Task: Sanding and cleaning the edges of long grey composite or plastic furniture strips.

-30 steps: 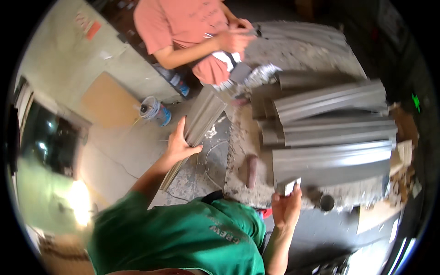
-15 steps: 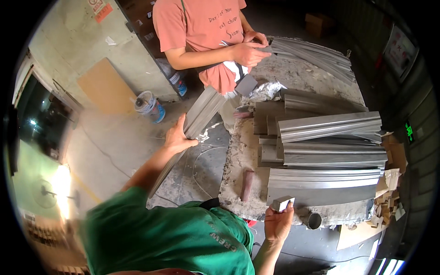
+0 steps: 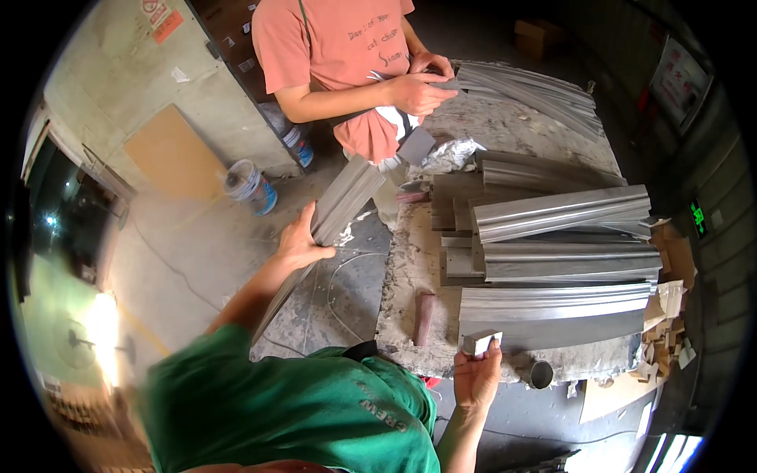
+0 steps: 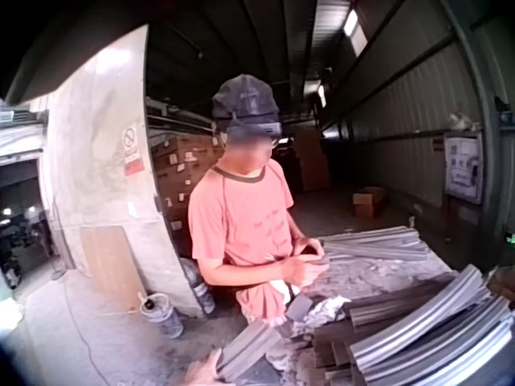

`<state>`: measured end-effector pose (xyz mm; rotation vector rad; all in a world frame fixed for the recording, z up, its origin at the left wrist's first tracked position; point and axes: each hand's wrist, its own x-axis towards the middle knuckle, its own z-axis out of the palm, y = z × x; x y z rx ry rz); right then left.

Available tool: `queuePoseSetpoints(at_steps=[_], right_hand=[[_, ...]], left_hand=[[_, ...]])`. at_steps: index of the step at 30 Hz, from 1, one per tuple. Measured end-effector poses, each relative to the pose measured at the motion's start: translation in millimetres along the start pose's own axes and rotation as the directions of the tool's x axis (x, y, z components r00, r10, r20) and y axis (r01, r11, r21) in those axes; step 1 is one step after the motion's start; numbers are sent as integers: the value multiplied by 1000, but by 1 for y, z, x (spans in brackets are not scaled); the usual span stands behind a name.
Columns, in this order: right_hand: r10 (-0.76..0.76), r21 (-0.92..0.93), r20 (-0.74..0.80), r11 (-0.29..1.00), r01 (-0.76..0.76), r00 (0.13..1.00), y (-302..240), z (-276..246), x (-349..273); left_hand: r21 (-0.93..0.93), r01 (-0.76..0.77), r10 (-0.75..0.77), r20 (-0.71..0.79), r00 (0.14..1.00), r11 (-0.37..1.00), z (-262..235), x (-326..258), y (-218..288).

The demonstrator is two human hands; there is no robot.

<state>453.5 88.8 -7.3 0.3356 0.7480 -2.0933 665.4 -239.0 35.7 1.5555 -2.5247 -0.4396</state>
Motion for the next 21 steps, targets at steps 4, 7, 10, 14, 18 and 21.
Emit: queuePoseSetpoints(at_steps=[4,7,10,14,18,21], right_hand=[[-28,-33,128,999,33,991,-3,9,3],[-105,-77,271,988,131,957,-12,34,4],[-109,-125,409,977,174,906,-16,54,6],[-113,-200,459,953,227,881,-35,65,12],[-85,-255,437,943,214,895,-38,87,7],[-105,-191,401,962,196,910,-34,81,8]], left_hand=[[-657,-124,433,331,838,743,-5,-11,-6],[-781,304,667,624,408,545,-19,-34,14],[-791,348,773,592,228,503,-5,-51,12],[-768,379,794,595,125,516,6,-61,32],[-759,440,804,582,125,481,13,-68,30],[-746,503,802,576,160,436,12,-73,32]])
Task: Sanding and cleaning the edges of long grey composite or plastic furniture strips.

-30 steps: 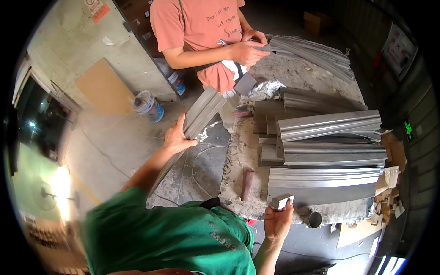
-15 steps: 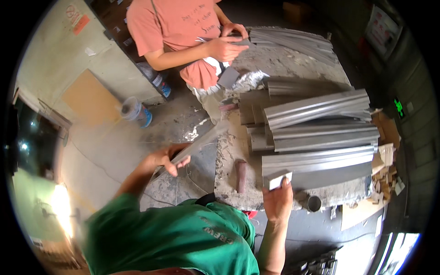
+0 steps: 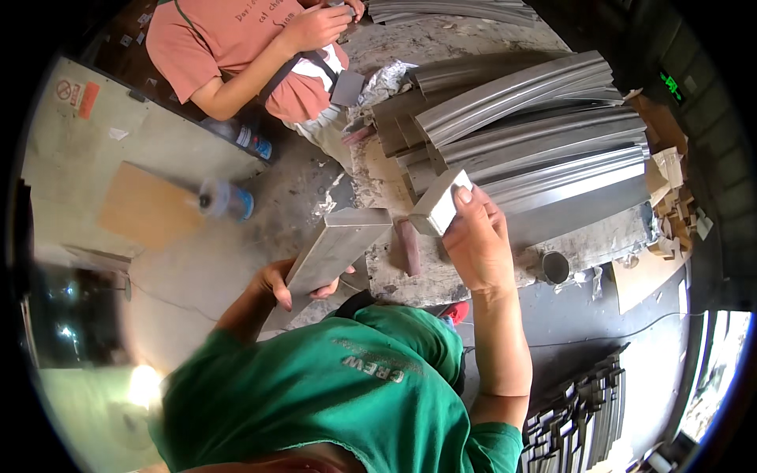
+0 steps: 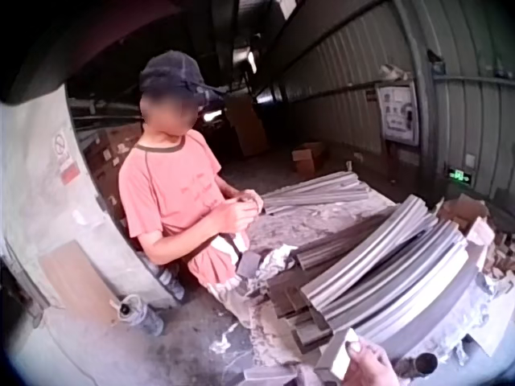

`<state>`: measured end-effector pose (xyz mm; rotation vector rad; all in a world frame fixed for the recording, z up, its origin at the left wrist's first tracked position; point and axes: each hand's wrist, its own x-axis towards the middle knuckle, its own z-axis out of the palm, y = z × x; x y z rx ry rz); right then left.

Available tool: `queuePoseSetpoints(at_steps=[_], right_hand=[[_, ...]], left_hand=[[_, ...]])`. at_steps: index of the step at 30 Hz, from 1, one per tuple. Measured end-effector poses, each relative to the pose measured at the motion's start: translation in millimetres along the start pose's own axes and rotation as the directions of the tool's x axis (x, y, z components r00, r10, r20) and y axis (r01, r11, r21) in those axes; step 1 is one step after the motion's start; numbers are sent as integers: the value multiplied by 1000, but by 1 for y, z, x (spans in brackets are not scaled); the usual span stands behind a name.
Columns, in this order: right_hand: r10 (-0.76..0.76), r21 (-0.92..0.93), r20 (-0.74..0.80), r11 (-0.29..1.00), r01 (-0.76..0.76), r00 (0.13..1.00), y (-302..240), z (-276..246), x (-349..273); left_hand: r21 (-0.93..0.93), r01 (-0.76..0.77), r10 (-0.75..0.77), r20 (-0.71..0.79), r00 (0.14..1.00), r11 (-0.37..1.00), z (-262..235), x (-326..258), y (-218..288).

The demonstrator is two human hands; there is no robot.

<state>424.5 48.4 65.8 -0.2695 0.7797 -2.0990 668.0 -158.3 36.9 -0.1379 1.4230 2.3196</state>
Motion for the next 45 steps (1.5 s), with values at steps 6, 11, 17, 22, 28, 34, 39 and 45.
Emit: queuePoseSetpoints(at_steps=[6,11,17,22,28,34,39,45], right_hand=[[-206,-2,-32,978,206,978,28,-10,-22],[-642,-458,177,617,640,746,30,16,-49],[-632,-665,299,400,631,715,11,14,-40],[-628,-705,457,177,687,630,-2,20,-34],[-613,-691,446,227,686,652,-8,11,-38],[-577,-674,544,131,727,609,-11,15,-35],[-542,-679,596,53,732,592,-14,16,-35],[-533,-700,631,-79,710,564,-14,6,-36]], left_hand=[[-8,-12,12,-47,999,1000,6,1,-7],[-113,22,-22,5,1000,993,14,11,-14],[-170,90,-87,23,996,981,15,17,-23],[-91,135,-130,56,990,987,5,14,-40],[-177,177,-161,102,982,968,1,12,-39],[-214,182,-165,96,982,960,9,15,-33],[-200,200,-181,108,978,959,6,14,-39],[-286,175,-157,85,984,942,11,14,-37]])
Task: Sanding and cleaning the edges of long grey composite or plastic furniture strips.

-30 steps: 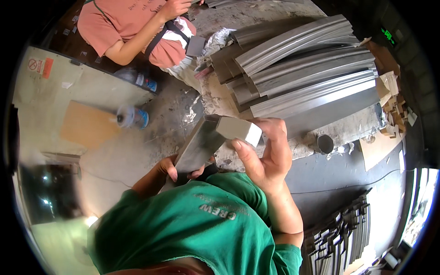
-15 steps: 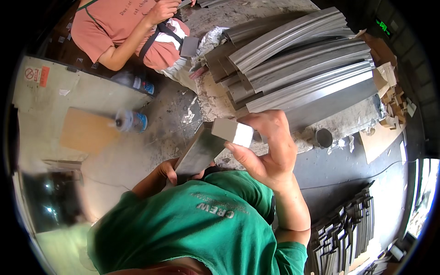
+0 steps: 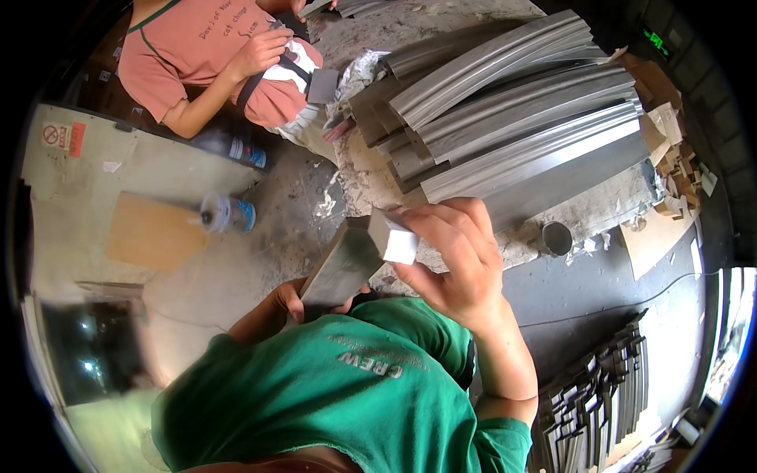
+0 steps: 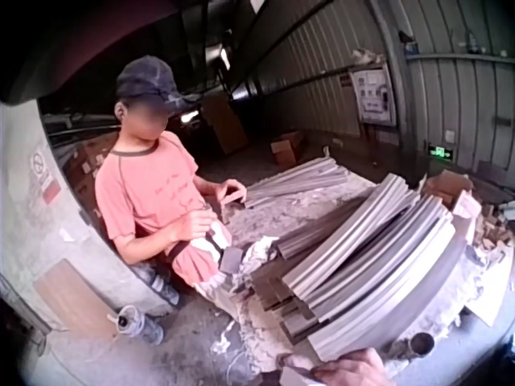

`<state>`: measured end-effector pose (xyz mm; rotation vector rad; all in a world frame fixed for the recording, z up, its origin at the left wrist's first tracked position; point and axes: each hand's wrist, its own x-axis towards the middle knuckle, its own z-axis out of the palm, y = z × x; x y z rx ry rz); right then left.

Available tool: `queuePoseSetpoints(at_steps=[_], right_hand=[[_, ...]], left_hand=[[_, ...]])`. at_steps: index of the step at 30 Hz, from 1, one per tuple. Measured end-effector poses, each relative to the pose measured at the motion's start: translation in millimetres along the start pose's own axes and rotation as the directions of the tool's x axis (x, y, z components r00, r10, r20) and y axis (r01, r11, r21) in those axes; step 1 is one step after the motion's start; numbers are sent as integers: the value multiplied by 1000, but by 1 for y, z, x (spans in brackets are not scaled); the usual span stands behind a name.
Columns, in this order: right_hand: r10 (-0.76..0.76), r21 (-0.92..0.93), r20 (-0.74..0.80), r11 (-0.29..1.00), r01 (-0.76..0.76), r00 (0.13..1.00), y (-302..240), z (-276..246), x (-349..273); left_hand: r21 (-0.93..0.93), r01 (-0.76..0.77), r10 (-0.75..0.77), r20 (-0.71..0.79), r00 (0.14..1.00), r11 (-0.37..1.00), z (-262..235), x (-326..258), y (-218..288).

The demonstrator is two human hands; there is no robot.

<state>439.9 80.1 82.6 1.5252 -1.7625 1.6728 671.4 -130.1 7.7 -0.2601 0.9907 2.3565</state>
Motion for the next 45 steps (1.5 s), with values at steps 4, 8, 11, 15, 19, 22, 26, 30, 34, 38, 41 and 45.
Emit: queuePoseSetpoints(at_steps=[4,8,11,15,19,22,26,30,34,38,41,45], right_hand=[[70,-25,-39,997,-71,997,3,-5,-8],[141,124,-46,983,-134,989,1,-2,-8],[83,149,-31,986,-78,996,0,3,-2],[35,100,0,994,-34,999,-1,2,-1],[78,1,1,997,-78,997,6,-3,-10],[179,34,-33,984,-177,983,10,-8,-24],[341,189,-97,929,-319,935,16,-5,-37],[196,192,-65,965,-180,978,6,3,-23],[111,131,-45,986,-105,993,3,5,-15],[190,100,-48,978,-185,981,11,2,-27],[253,53,-79,967,-249,964,19,-2,-42],[328,122,-96,941,-316,940,17,0,-44]], left_hand=[[-40,1,-1,-12,1000,999,1,1,2],[-36,-37,38,22,999,999,4,5,4],[-13,-44,44,-1,999,999,6,4,5],[-24,-32,32,-19,999,999,11,6,6],[-58,-65,63,-37,997,996,12,6,6],[-46,-77,77,-14,997,996,7,4,4],[-45,-69,68,-14,998,997,4,3,2],[-44,-54,55,5,998,998,2,4,1],[-76,-51,52,3,999,996,2,4,1],[54,-39,39,7,999,998,5,2,5],[-8,-59,59,10,998,998,4,4,5],[21,-70,70,31,997,997,3,7,7]])
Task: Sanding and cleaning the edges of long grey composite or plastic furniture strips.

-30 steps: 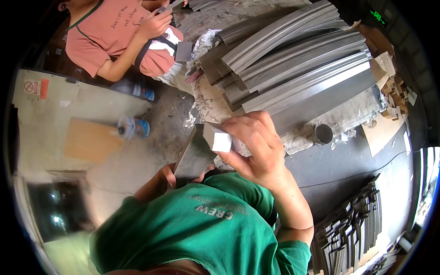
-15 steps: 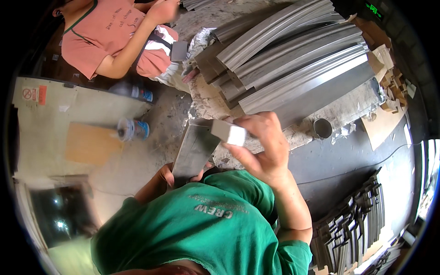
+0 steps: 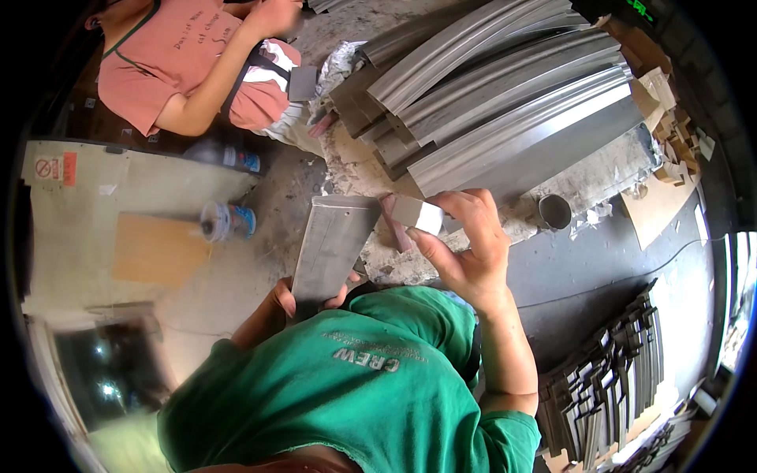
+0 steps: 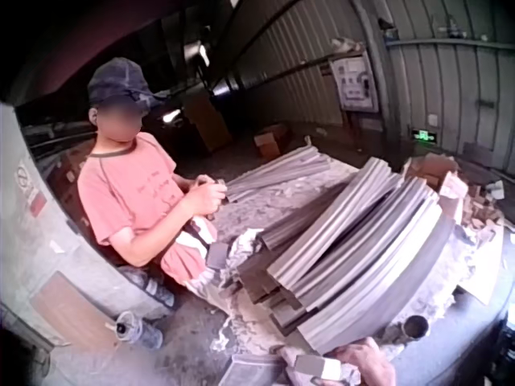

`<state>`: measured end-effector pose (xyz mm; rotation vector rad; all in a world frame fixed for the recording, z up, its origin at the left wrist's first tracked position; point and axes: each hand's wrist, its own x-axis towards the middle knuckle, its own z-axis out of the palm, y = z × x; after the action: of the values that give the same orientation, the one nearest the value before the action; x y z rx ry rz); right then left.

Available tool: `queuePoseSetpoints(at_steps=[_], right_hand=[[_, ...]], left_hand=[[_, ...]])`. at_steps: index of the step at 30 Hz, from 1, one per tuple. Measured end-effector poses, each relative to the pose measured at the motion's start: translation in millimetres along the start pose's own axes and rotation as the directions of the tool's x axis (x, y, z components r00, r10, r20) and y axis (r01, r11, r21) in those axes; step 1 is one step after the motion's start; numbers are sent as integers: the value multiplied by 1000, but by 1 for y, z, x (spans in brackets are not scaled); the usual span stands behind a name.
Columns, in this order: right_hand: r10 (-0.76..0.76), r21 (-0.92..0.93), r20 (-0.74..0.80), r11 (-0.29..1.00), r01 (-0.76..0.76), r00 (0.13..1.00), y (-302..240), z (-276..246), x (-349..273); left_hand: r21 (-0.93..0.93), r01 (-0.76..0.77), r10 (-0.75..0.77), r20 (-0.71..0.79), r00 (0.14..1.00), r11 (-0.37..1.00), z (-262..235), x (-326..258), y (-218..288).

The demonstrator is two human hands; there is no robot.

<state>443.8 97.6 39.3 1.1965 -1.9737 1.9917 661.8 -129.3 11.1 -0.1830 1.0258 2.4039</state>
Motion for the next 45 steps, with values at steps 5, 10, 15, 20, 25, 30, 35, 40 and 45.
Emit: queuePoseSetpoints(at_steps=[5,10,15,20,25,30,35,40,45], right_hand=[[53,191,6,980,-53,999,-3,9,4],[155,177,-23,973,-149,988,7,3,-4],[57,230,-17,972,-52,998,-9,13,3],[-76,197,7,978,73,997,-28,21,21],[-258,8,60,966,258,964,-36,24,27],[-114,-76,20,990,115,993,-20,7,14],[-9,64,-35,998,11,999,-21,10,8],[-96,24,34,995,96,995,-25,19,15],[22,6,-31,1000,-22,999,-13,12,1]], left_hand=[[4,5,-5,38,999,1000,1,3,2],[-16,-10,10,2,1000,1000,5,-1,0],[-67,-17,19,43,999,998,0,1,0],[-20,77,-78,-57,995,997,7,-2,1],[7,72,-71,-76,995,997,10,-3,2],[-39,-16,16,-21,1000,999,1,-4,0],[51,-17,19,-53,998,999,1,-6,-4],[83,14,-13,-10,1000,996,-2,-6,-2],[94,-32,30,30,999,995,-8,-9,-5]])
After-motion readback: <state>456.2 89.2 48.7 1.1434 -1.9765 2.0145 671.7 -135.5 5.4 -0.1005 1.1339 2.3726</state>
